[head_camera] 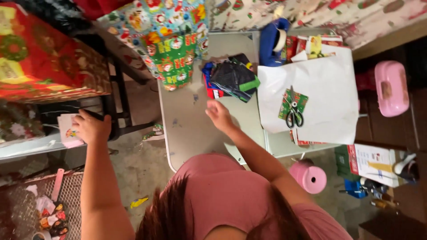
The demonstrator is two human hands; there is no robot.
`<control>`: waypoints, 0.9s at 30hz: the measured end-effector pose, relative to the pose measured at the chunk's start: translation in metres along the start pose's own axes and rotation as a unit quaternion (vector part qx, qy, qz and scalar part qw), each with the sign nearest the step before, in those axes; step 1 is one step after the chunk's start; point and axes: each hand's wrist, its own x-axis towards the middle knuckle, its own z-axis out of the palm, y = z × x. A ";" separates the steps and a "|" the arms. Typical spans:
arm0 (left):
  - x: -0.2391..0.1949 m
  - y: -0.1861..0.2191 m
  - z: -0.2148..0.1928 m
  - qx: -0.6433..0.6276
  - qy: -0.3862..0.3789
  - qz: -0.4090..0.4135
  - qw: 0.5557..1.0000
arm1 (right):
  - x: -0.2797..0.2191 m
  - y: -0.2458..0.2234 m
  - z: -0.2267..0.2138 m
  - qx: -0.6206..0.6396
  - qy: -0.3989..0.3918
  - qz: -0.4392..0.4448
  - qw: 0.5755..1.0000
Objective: The person wraps a small rectangular item in green Christmas-themed wrapping paper. They use scissors to cut the paper, fold the edges, and secure the package with tape. The wrapped gift is placed on a nearby table.
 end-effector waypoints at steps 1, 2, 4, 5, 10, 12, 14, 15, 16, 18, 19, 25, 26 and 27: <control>0.000 0.002 -0.002 0.000 -0.001 0.003 1.000 | -0.014 -0.008 -0.014 -0.001 0.002 0.002 1.000; 0.000 0.005 -0.004 -0.001 -0.019 -0.008 1.000 | -0.027 -0.015 -0.029 -0.001 -0.029 0.066 0.997; -0.002 0.007 -0.006 -0.002 -0.039 -0.016 0.999 | -0.046 0.002 -0.047 -0.002 -0.059 0.132 0.990; -0.002 0.008 -0.008 0.007 -0.046 -0.022 0.999 | -0.049 0.026 -0.052 -0.016 -0.012 0.115 0.993; -0.010 0.006 0.002 0.005 -0.022 -0.020 1.000 | -0.018 0.120 -0.088 -0.110 0.145 0.071 0.981; -0.012 0.010 0.021 -0.007 0.057 -0.004 0.998 | 0.000 0.128 -0.110 -0.021 0.164 0.144 0.976; -0.031 0.029 0.020 -0.025 0.044 0.002 0.999 | 0.009 0.125 -0.126 -0.027 0.168 0.151 0.974; -0.043 0.037 0.019 -0.043 0.032 -0.004 0.999 | 0.015 0.124 -0.134 -0.033 0.159 0.152 0.975; -0.053 0.045 0.028 -0.042 0.029 0.003 0.999 | 0.012 0.137 -0.142 -0.033 0.165 0.158 0.973; -0.074 0.059 0.045 -0.042 0.084 0.078 0.992 | 0.013 0.162 -0.158 -0.109 0.166 0.067 0.978; -0.092 0.072 0.053 -0.040 0.083 0.079 0.993 | 0.003 0.159 -0.171 -0.109 0.165 0.070 0.978; -0.200 0.187 0.136 0.008 0.175 0.205 0.963 | -0.043 0.235 -0.274 -0.386 0.283 -0.026 0.878; -0.224 0.215 0.147 -0.110 0.063 0.234 0.964 | -0.054 0.218 -0.293 -0.359 0.219 0.121 0.899; -0.249 0.243 0.160 -0.225 -0.051 0.256 0.939 | -0.066 0.201 -0.313 -0.324 0.149 0.267 0.895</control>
